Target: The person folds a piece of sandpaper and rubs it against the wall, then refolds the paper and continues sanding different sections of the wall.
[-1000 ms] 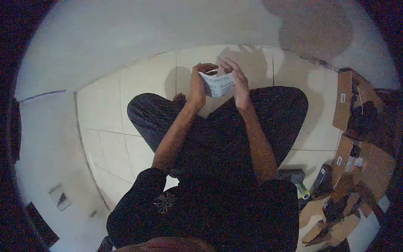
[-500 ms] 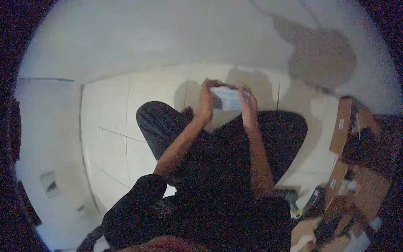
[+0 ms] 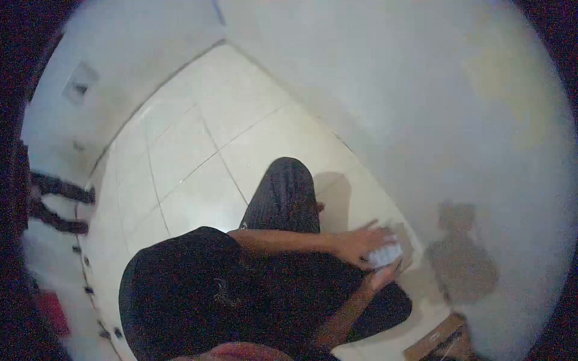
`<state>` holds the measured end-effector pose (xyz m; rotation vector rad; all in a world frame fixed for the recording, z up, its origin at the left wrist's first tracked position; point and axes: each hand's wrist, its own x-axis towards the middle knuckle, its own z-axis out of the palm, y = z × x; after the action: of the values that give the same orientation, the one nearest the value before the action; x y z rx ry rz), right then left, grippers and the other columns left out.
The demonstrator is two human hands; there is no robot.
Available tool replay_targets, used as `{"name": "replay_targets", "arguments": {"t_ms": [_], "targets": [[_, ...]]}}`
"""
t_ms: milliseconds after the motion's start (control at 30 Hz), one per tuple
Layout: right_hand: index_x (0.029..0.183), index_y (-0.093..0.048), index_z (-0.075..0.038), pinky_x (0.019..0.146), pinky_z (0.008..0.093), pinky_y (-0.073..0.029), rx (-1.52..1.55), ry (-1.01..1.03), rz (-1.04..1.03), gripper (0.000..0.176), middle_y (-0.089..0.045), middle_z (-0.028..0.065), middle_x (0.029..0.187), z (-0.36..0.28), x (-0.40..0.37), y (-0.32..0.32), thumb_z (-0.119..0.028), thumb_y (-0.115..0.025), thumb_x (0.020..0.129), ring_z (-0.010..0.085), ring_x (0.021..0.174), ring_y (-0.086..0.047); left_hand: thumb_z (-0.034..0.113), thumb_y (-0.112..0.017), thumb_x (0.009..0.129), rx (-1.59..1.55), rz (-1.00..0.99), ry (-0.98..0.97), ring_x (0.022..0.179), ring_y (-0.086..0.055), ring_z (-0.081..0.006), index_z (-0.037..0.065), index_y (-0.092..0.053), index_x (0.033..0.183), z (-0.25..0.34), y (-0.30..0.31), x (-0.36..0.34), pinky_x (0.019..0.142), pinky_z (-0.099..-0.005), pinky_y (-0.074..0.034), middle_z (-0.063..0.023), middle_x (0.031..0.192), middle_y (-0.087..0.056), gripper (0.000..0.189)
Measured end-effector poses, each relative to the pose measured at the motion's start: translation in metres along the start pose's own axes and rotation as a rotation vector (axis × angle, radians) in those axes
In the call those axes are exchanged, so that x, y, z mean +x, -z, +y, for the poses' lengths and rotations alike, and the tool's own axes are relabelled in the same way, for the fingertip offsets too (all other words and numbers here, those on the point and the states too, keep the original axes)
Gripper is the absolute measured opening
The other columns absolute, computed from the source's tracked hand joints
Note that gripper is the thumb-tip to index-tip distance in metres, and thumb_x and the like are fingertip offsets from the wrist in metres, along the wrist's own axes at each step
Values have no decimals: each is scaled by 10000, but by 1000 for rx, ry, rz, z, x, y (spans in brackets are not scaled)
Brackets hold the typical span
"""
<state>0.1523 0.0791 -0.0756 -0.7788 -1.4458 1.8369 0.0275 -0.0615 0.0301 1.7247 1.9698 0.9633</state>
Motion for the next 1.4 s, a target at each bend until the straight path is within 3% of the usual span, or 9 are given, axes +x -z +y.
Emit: {"name": "replay_targets", "arguments": {"t_ms": [167, 300, 500, 567, 800, 900, 1100, 1300, 1400], "targets": [[1338, -426, 50, 1029, 461, -379, -44, -337, 72, 538, -418, 210, 1383, -48, 14, -43, -340, -446, 968, 340, 1248, -444, 391, -753, 716, 245, -73, 13, 1416, -138, -416, 111, -159, 1496, -26, -7, 8, 1133, -605, -90, -240, 1537, -113, 1019], [1299, -469, 63, 941, 478, -461, -269, -60, 41, 556, -501, 228, 1308, -50, 16, -49, -365, -485, 944, 363, 1161, -527, 363, -823, 610, 195, 56, 31, 1403, -178, -419, 131, -132, 1502, -27, -2, 18, 1133, -595, -126, -226, 1522, -165, 1152], [1333, -449, 32, 953, 464, -456, 50, -292, 5, 592, -487, 215, 1332, -60, 9, -62, -421, -469, 952, 363, 1180, -519, 445, -799, 564, 132, 43, 21, 1354, -255, -434, 63, -211, 1455, -22, 18, 15, 1133, -599, -127, -245, 1409, -311, 1134], [1418, -334, 0, 1087, 462, -298, 291, -456, 26, 587, -361, 194, 1433, -74, -2, -73, -392, -399, 985, 354, 1308, -378, 451, -800, 551, 145, 134, -29, 1346, -262, -434, 45, -230, 1441, -19, 13, 11, 1131, -603, -126, -255, 1378, -334, 1132], [1442, -273, 0, 1076, 446, -323, 299, -487, -152, 623, -337, 184, 1450, -61, -2, -57, -429, -361, 1000, 317, 1285, -405, 411, -760, 568, 174, 232, -40, 1301, -314, -431, 31, -296, 1413, -15, 3, 8, 1100, -596, -189, -278, 1339, -365, 1036], [1464, -204, -1, 1120, 468, -227, 134, -352, -246, 713, -277, 195, 1491, -50, -5, -55, -501, -363, 982, 355, 1358, -310, 396, -749, 589, 101, 233, -31, 1225, -399, -428, 20, -352, 1378, -18, 6, 8, 1058, -558, -271, -265, 1294, -426, 960], [1311, -449, 73, 1002, 406, -395, -128, -8, -273, 541, -503, 219, 1289, -63, -7, -73, -352, -473, 977, 304, 1210, -485, 357, -715, 710, 4, 211, 159, 1017, -564, -407, 29, -416, 1318, -14, 28, 6, 925, -483, -420, -229, 1083, -587, 753], [1229, -528, 57, 945, 367, -432, -199, 10, -152, 396, -592, 167, 1171, -76, -9, -58, -205, -571, 935, 260, 1054, -572, 291, -694, 770, -267, 170, 308, 812, -643, -349, 38, -339, 1281, -26, 20, 1, 739, -449, -493, -199, 937, -633, 672], [1141, -587, 37, 861, 320, -458, -373, 87, -218, 342, -629, 123, 1065, -81, -11, -68, -208, -623, 906, 205, 966, -589, 277, -676, 815, -485, 147, 353, 1044, -592, -332, 48, -360, 1285, -17, 21, -10, 888, -441, -456, -203, 1100, -600, 611]]}}
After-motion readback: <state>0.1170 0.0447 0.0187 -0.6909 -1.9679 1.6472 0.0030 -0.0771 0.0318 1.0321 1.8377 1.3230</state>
